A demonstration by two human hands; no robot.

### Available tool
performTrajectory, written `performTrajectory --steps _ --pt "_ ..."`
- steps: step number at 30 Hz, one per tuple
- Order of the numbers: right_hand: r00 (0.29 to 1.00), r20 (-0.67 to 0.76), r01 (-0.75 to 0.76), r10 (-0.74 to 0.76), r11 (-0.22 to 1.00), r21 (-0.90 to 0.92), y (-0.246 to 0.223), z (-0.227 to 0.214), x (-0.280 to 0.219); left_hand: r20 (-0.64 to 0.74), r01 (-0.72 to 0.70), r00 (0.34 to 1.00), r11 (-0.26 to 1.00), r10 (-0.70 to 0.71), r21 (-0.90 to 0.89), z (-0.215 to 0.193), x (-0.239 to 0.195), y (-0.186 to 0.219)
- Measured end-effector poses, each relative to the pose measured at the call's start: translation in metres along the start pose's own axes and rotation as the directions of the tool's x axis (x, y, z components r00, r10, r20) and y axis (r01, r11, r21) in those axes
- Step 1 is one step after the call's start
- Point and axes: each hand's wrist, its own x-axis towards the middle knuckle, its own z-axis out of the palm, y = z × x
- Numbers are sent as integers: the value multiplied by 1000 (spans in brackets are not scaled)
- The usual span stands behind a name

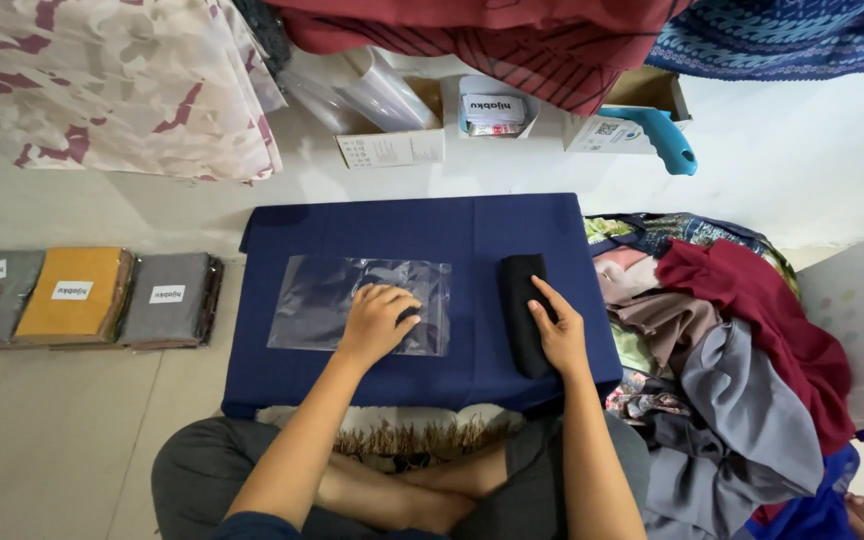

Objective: The person uses a lint roller to clean a black garment, folds the item, places it into a clear plastic bag, seals the bag with a small white label, and then repeats the process with a brown piece of fabric.

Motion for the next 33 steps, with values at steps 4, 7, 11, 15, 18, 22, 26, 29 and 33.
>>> performTrajectory --steps 4,7,11,15,18,22,26,29,33 --pt "1000 7 -7 7 1000 3 -4 0 0 -16 20 1000 999 -21 -36 1 0 2" --pt "1000 7 -13 13 1000 8 -7 -1 0 -17 69 997 994 -71 -89 -8 -1 9" --pt "999 35 -21 20 1000 17 -4 0 3 -31 102 994 976 -110 -195 -22 -4 15" --pt "975 206 82 -85 996 23 -5 -2 13 -174 42 981 964 -90 -263 -24 -6 15" --pt "904 408 91 -128 990 109 -41 5 15 -246 54 957 928 -154 -370 -33 -4 25" --pt "758 641 64 -119 992 109 -93 12 20 -312 26 935 908 -171 -418 -33 -2 25" --pt "609 793 66 -17 997 -29 -119 18 31 -377 -29 915 908 -145 -419 -39 -2 26" --pt "567 824 129 1 988 -90 -111 34 36 -376 -99 924 913 -62 -395 -50 -3 32" --pt "607 792 114 69 978 -172 -97 52 36 -356 -196 933 908 56 -370 -70 -3 32"
